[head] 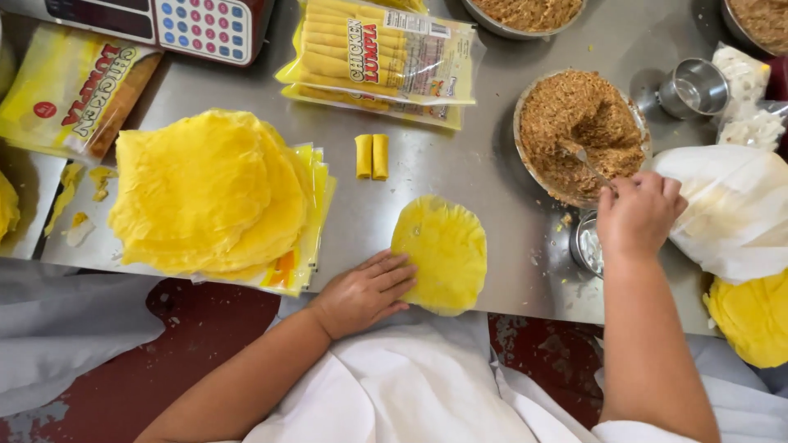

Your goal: Rolling yellow food wrappers with a meat and vegetable filling to create lumpia or spring rolls on a production table.

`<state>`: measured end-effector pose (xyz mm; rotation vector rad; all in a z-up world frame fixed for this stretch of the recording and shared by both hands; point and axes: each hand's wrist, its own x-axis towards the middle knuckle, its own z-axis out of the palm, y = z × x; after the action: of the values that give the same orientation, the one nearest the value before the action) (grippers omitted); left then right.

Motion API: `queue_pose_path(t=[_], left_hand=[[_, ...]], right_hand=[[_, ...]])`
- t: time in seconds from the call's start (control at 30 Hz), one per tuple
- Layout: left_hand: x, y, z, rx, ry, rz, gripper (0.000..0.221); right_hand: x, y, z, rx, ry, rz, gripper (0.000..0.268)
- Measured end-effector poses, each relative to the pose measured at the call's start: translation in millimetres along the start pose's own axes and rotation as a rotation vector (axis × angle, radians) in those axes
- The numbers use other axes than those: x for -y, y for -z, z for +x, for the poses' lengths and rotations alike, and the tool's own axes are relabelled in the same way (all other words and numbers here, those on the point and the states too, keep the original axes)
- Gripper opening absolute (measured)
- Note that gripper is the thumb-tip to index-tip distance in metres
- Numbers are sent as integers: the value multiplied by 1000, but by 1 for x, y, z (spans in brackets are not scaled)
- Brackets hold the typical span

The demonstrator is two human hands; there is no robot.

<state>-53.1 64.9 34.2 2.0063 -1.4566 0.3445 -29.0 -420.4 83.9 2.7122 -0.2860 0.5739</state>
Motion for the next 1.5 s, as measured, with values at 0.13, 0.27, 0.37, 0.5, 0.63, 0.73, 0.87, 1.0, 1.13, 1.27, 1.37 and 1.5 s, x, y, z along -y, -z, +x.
queue_pose_path(t=[0.13, 0.27, 0.37, 0.5, 0.63, 0.73, 0.87, 1.0, 1.13, 1.27, 1.37, 1.5], left_hand=[[-3, -3, 4, -94, 2, -30, 18], [-10, 5, 18, -152, 41, -44, 12], [-17, 8, 31, -207, 76, 35, 12], [-7, -8, 16, -103, 99, 36, 25], [-9, 3, 22, -89, 102, 7, 32], [-11, 8, 27, -133, 63, -21, 11], [-13, 9, 28, -142, 59, -28, 11], [-14, 10, 27, -128, 61, 6, 11], [-14, 10, 28, -149, 66, -8, 12], [-16, 12, 27, -167, 60, -14, 10], [-15, 11, 27, -166, 55, -18, 10], [-15, 11, 26, -183, 33, -21, 13]], right_hand=[[-10, -23, 15, 242, -34, -154, 27], [-4, -29, 27, 320, -25, -240, 22], [-9, -29, 24, 352, 6, -141, 22], [12, 58, 32, 410, -49, 307, 31], [-16, 75, 31, 420, -18, 154, 51], [-30, 58, 34, 423, 10, -98, 38], [-14, 40, 32, 592, -112, -50, 32], [37, 83, 52, 772, -375, 321, 34], [20, 53, 47, 718, -436, 519, 31], [-2, 54, 34, 676, -641, 959, 24], [-23, 54, 20, 527, -590, 1058, 25], [20, 147, 1, 603, -507, 872, 27]])
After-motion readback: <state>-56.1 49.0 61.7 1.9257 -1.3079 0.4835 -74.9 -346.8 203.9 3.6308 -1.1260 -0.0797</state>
